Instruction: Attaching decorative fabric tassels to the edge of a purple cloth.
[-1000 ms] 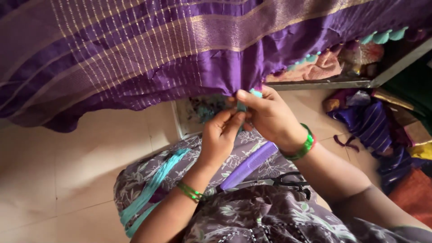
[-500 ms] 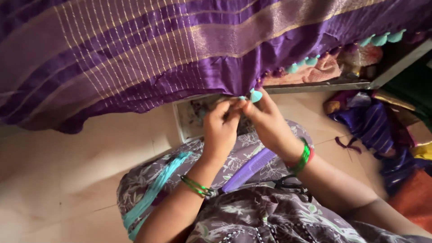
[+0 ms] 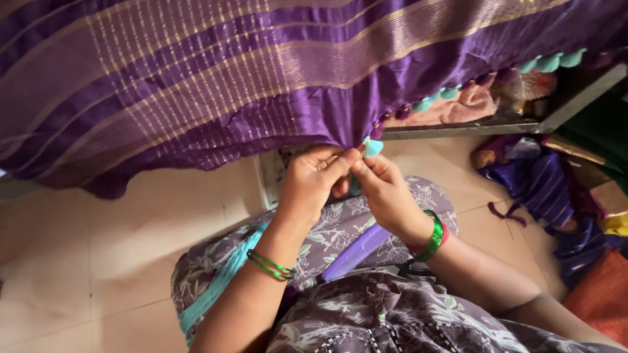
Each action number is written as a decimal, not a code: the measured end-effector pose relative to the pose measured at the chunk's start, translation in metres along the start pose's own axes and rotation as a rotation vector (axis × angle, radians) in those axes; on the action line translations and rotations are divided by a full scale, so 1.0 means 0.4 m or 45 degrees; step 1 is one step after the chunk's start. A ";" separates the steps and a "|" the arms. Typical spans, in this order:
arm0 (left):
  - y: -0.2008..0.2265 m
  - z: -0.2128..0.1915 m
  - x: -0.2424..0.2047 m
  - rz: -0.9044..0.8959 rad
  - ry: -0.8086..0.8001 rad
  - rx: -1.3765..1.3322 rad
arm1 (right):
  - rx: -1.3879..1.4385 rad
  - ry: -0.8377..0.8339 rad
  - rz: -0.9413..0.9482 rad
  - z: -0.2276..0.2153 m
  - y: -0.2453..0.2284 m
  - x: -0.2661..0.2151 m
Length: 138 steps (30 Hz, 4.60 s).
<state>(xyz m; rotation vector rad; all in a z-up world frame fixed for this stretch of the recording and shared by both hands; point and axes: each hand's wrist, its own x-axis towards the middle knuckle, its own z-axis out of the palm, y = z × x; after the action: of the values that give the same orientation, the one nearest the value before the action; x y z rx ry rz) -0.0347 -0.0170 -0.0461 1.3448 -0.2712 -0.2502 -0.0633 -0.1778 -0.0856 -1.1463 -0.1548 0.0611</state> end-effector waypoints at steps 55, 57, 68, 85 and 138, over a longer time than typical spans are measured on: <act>-0.034 0.000 0.015 -0.164 0.019 -0.969 | 0.649 -0.079 -0.711 -0.279 -0.330 -0.144; -0.016 0.003 0.008 -0.175 0.056 -0.954 | 0.499 -0.075 -0.716 -0.259 -0.338 -0.141; 0.024 0.037 -0.018 -0.205 0.070 -0.644 | -1.060 -0.192 -0.307 0.109 -0.351 -0.102; 0.020 0.045 -0.022 -0.213 0.047 -0.715 | -1.182 -0.118 -0.103 0.109 -0.228 -0.093; 0.049 0.003 -0.093 0.499 0.411 0.404 | -2.126 -1.197 -1.182 0.285 -0.461 0.168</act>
<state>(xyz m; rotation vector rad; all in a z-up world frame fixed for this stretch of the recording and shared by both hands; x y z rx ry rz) -0.0698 -0.0019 -0.0287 1.5859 -0.3033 0.3500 -0.0203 -0.1422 0.1344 -2.4793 -1.8182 -0.4538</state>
